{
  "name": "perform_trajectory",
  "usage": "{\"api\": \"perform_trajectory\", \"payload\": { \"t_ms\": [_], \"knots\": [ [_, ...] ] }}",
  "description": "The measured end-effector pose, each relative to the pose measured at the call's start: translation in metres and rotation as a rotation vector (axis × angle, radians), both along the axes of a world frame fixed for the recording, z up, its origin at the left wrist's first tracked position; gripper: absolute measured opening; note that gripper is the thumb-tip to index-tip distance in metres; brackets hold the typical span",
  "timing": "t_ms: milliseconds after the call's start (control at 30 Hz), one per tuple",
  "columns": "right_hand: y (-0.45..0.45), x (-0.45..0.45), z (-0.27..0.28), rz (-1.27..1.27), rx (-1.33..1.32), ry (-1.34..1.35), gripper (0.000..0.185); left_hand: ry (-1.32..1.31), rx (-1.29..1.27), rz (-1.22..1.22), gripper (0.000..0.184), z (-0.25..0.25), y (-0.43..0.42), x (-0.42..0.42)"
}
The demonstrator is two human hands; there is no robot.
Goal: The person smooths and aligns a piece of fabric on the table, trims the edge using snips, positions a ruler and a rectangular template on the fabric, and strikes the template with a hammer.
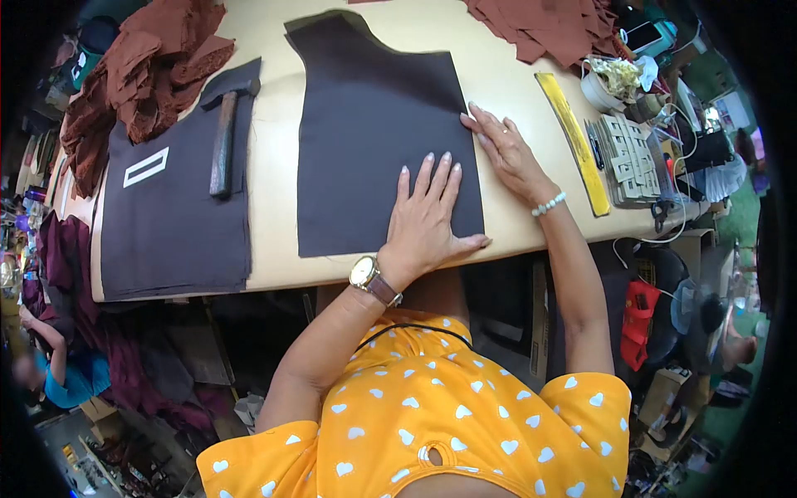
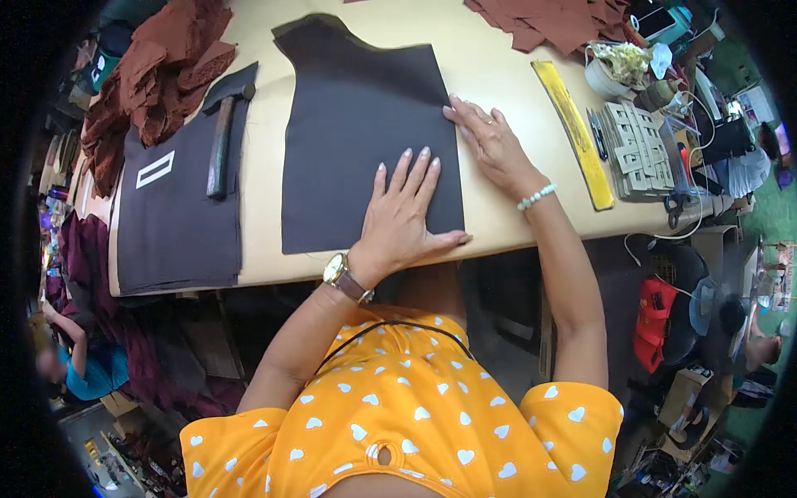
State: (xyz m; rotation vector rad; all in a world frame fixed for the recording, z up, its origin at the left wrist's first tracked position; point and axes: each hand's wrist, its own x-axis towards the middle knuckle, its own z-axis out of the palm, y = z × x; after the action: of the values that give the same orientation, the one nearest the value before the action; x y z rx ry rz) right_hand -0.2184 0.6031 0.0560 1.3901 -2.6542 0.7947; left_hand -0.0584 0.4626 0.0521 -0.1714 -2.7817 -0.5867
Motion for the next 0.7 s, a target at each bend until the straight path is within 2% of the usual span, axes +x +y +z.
{"api": "perform_trajectory", "payload": {
  "t_ms": [333,433,633,700],
  "knots": [
    [-0.051,-0.084,-0.013,-0.185,-0.036,0.007,0.051,-0.062,-0.006,-0.002,0.097,0.002,0.0,0.0],
    [-0.053,-0.08,-0.011,-0.216,-0.011,0.025,0.057,-0.051,-0.008,0.001,0.097,0.0,0.001,0.003],
    [-0.037,-0.032,0.005,-0.153,0.004,-0.126,0.063,-0.081,0.002,-0.033,0.092,0.019,0.019,0.047],
    [-0.029,-0.019,-0.008,-0.156,-0.037,-0.027,0.062,-0.071,-0.076,-0.078,0.08,0.032,0.018,0.048]
  ]
}}
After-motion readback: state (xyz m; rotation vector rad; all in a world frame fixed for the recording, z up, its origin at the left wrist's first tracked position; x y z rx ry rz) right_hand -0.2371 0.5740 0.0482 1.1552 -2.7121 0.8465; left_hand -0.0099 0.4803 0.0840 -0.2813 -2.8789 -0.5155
